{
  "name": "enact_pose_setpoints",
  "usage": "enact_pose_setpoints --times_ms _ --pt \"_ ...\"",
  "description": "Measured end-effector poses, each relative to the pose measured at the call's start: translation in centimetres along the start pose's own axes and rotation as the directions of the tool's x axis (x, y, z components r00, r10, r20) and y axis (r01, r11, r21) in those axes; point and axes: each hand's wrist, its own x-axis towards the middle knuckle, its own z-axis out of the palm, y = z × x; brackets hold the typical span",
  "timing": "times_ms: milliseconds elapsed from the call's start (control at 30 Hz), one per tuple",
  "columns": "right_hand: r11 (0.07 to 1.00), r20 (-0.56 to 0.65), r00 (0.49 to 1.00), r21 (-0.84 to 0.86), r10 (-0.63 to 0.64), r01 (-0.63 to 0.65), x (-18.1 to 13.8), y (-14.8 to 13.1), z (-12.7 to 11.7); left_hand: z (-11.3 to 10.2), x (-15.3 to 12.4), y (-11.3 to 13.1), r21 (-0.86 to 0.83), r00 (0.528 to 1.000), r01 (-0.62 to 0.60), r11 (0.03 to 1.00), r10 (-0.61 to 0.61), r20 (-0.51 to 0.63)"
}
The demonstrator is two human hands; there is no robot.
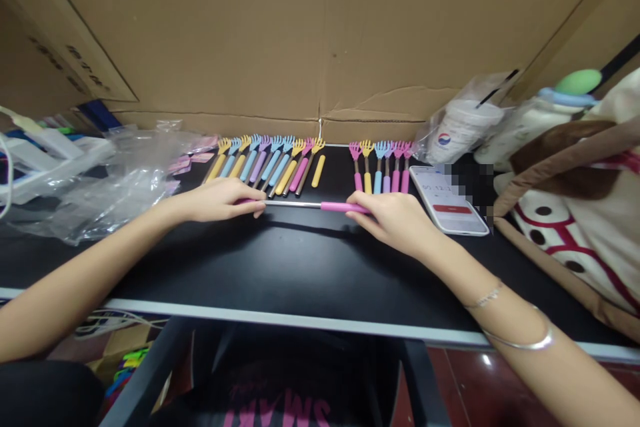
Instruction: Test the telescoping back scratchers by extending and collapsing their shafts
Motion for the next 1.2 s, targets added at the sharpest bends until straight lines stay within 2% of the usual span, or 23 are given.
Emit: enact_pose_setpoints --times_ms 267,567,733,867,1000,1200 --pt "1.0 -0.024 1.0 0.018 -0.015 0.015 0.0 -0.1 0.0 0.2 -0.1 0.2 -0.014 1.0 0.013 1.0 -0.013 0.024" --pt "1.0 -0.024 1.0 0.027 -0.014 0.015 -0.1 0.0 0.3 0.0 -0.2 0.2 -0.175 0.987 -0.018 0.984 0.045 0.152" --pt "0.999 -0.028 1.0 0.05 -0.005 0.006 0.0 0.0 0.6 0.3 -0.1 0.0 -0.181 0.985 -0.027 0.983 0.056 0.161" --pt "0.999 -0.054 0.999 0.048 -0.002 0.005 0.1 0.4 0.7 0.5 0.0 0.4 -0.072 0.997 -0.009 0.997 0.014 0.075" --pt "0.999 -0.081 0.997 0.047 0.012 -0.008 0.0 1.0 1.0 0.9 0.0 0.7 0.17 0.992 0.04 0.985 -0.018 -0.127" --pt "0.987 -0.034 0.998 0.153 0.058 -0.052 0.1 1.4 0.7 1.5 0.1 0.6 0.454 0.935 0.062 0.889 0.108 -0.339"
